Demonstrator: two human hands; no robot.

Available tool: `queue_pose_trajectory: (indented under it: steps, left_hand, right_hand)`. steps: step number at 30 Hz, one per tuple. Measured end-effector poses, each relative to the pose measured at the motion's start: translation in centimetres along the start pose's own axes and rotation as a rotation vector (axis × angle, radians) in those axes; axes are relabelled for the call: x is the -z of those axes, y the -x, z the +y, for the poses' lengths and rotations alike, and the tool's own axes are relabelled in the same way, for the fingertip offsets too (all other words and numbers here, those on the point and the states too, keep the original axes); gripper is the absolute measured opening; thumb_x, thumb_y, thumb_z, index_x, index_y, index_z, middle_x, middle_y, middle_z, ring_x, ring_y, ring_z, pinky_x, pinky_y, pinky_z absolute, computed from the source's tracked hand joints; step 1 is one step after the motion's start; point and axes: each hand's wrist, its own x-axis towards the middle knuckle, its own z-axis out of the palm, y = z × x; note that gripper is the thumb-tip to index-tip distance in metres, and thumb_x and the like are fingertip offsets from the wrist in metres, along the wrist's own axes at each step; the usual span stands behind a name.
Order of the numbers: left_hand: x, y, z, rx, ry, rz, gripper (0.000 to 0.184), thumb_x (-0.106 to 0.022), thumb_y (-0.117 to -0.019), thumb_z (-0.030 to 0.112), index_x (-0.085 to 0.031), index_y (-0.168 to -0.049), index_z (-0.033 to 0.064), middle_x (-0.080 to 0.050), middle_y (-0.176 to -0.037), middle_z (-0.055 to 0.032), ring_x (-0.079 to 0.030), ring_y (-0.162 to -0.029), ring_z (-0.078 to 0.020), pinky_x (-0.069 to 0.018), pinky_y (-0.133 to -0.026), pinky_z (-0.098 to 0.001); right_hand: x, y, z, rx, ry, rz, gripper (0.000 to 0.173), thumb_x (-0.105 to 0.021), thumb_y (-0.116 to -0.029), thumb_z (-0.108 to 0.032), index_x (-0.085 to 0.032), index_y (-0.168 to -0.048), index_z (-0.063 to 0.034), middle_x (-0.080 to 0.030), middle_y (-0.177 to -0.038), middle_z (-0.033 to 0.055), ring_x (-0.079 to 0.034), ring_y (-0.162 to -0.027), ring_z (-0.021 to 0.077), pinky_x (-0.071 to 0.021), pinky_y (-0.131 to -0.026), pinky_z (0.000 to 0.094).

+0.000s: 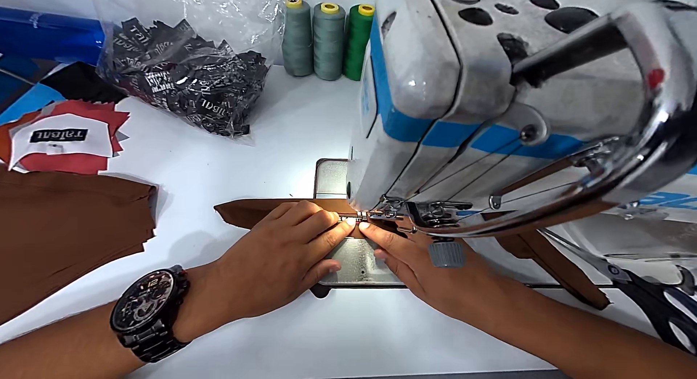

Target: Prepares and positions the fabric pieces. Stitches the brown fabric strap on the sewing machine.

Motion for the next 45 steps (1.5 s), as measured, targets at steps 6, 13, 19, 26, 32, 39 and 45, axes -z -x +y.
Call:
queue_pose_trajectory:
  steps: [6, 13, 19, 26, 32, 39, 45]
  left_hand:
    - [0.2, -0.4, 0.2, -0.007, -0.069, -0.039, 0.054, -0.033, -0.1068, 0.048, -0.064, -0.139, 0.0188, -0.065, -0.116, -0.0017, -0.058, -0.111, -0.0212, -0.0448, -0.097, -0.0386]
    - [0.2, -0.4, 0.3, 0.013, -0.083, -0.059, 0.054, -0.031, -0.1072, 0.049, -0.064, -0.140, 0.0202, -0.065, -0.117, -0.0012, -0.058, -0.112, -0.0215, -0.0453, -0.097, -0.0387]
    - [0.3, -0.6, 0.4, 0.015, -0.094, -0.052, 0.054, -0.030, -0.1074, 0.048, -0.065, -0.138, 0.0200, -0.065, -0.115, -0.0011, -0.057, -0.110, -0.0218, -0.0450, -0.096, -0.0384]
    - [0.3, -0.9, 0.1, 0.034, -0.067, -0.041, 0.052, -0.032, -0.1072, 0.047, -0.064, -0.139, 0.0202, -0.064, -0.118, -0.0013, -0.057, -0.114, -0.0214, -0.0449, -0.097, -0.0379]
    - [0.2, -0.7, 0.3, 0.048, -0.072, -0.053, 0.053, -0.030, -0.1075, 0.047, -0.064, -0.140, 0.0216, -0.064, -0.121, -0.0024, -0.057, -0.117, -0.0224, -0.0455, -0.098, -0.0395]
    - [0.2, -0.7, 0.2, 0.044, -0.076, -0.047, 0.054, -0.029, -0.1078, 0.047, -0.064, -0.139, 0.0217, -0.064, -0.120, -0.0022, -0.057, -0.117, -0.0224, -0.0447, -0.100, -0.0396]
    - [0.1, -0.3, 0.4, 0.036, -0.047, -0.044, 0.054, -0.029, -0.1082, 0.047, -0.064, -0.139, 0.0214, -0.064, -0.124, -0.0020, -0.056, -0.120, -0.0222, -0.0442, -0.101, -0.0399]
  right_hand:
    - [0.3, 0.1, 0.5, -0.003, 0.012, -0.030, 0.043, -0.041, -0.1062, -0.042, -0.069, -0.135, -0.0271, -0.072, -0.119, -0.0018, -0.064, -0.115, 0.0169, -0.0517, -0.097, 0.0363]
    - [0.1, 0.1, 0.6, -0.024, -0.002, -0.059, 0.043, -0.041, -0.1060, -0.046, -0.069, -0.134, -0.0290, -0.072, -0.118, -0.0021, -0.064, -0.115, 0.0171, -0.0522, -0.097, 0.0393]
    - [0.2, 0.3, 0.7, -0.022, 0.009, -0.050, 0.043, -0.041, -0.1059, -0.046, -0.071, -0.131, -0.0286, -0.073, -0.110, -0.0030, -0.065, -0.109, 0.0162, -0.0530, -0.094, 0.0376]
    - [0.3, 0.3, 1.3, -0.055, -0.021, -0.076, 0.044, -0.043, -0.1038, -0.050, -0.076, -0.118, -0.0250, -0.073, -0.104, -0.0040, -0.068, -0.103, 0.0147, -0.0554, -0.089, 0.0394]
    - [0.4, 0.4, 1.3, -0.034, -0.024, -0.069, 0.044, -0.042, -0.1046, -0.050, -0.075, -0.120, -0.0256, -0.073, -0.107, -0.0047, -0.067, -0.106, 0.0142, -0.0543, -0.090, 0.0388]
    - [0.3, 0.4, 1.4, -0.028, -0.030, -0.063, 0.043, -0.043, -0.1046, -0.049, -0.076, -0.118, -0.0254, -0.073, -0.104, -0.0046, -0.067, -0.104, 0.0142, -0.0546, -0.090, 0.0389]
    - [0.4, 0.5, 1.4, 0.031, -0.033, -0.020, 0.041, -0.043, -0.1053, -0.047, -0.074, -0.124, -0.0279, -0.073, -0.106, -0.0042, -0.067, -0.105, 0.0144, -0.0544, -0.089, 0.0377]
